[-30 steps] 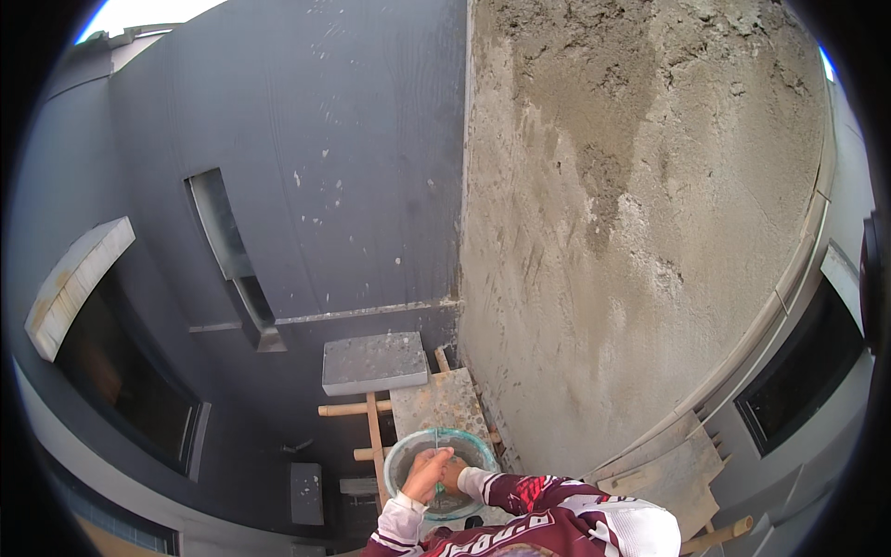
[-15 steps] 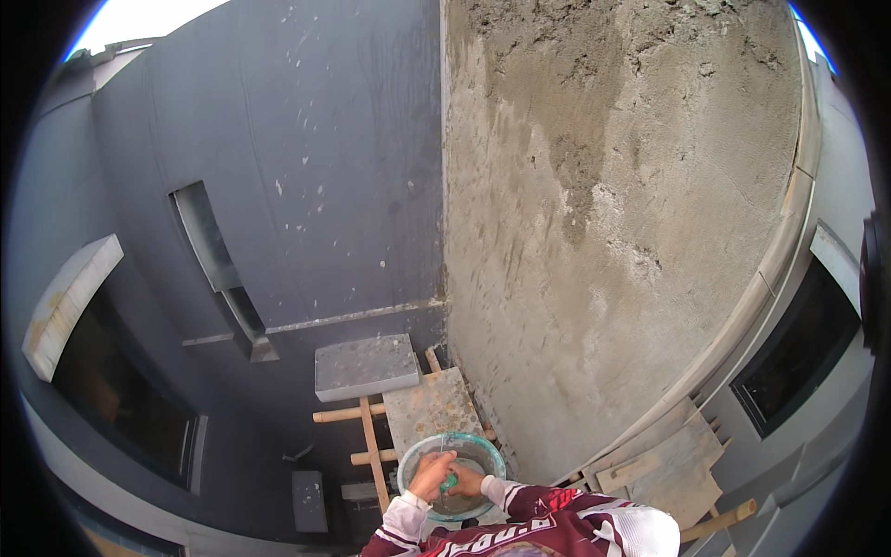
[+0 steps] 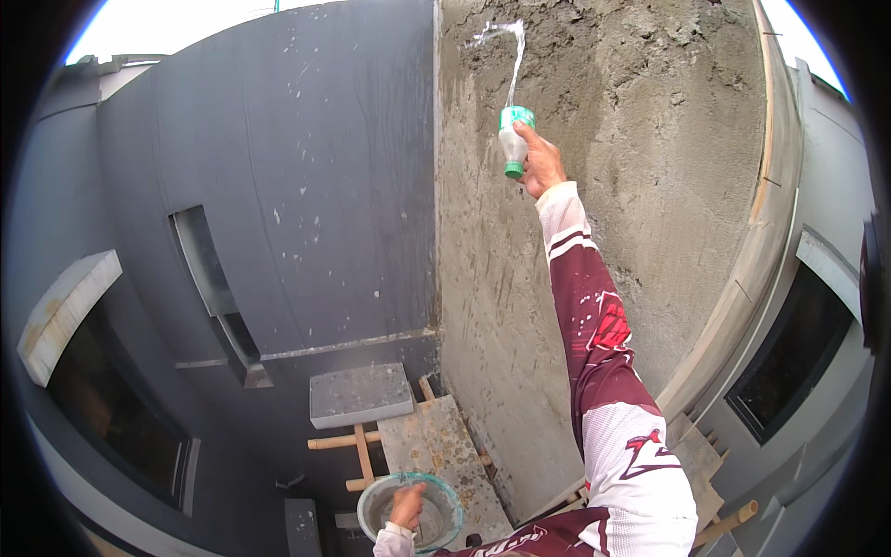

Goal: The person stands on scaffolding and sprays a liquid from a small bottle onto a concrete wall. They repeatedly dip the bottle into a bucket to refill it and continue spraying the wall surface.

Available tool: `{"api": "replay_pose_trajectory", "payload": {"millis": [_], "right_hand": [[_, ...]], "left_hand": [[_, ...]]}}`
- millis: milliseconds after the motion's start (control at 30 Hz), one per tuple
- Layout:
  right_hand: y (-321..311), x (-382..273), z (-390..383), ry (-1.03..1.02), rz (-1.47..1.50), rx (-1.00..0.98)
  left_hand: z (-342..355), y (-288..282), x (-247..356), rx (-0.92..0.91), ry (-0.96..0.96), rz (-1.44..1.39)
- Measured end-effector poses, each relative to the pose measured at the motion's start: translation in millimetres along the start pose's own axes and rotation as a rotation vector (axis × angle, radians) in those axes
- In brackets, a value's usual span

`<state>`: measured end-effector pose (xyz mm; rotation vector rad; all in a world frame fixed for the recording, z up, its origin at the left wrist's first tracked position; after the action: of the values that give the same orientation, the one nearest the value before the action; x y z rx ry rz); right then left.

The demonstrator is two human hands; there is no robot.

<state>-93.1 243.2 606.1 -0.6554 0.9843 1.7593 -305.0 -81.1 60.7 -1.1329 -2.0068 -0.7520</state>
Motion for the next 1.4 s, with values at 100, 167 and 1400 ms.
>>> {"api": "replay_pose_trajectory", "payload": {"millis": [100, 167, 1400], "right_hand": [[3, 10, -18, 0.064, -0.106, -0.111], [6, 57, -70, 0.16, -0.229, -0.219], [-124, 336, -378, 1.045, -0.583, -0.519]], "left_hand": [[-11, -10, 7, 0.053, 0.001, -0.035], [-10, -24, 4, 0.075, 0.037, -0.077], [-4, 14, -26, 0.0, 0.007, -0.055]]}}
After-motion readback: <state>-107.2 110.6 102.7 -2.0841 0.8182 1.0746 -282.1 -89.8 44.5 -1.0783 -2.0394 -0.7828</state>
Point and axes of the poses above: each hand's wrist, its own z-axis towards the middle knuckle, its own y-axis out of the palm, x = y × z, the point moved 1 cm from there along z, towards the middle knuckle, and after that the axes turned 3 degrees about x, right-handed, at the moved point
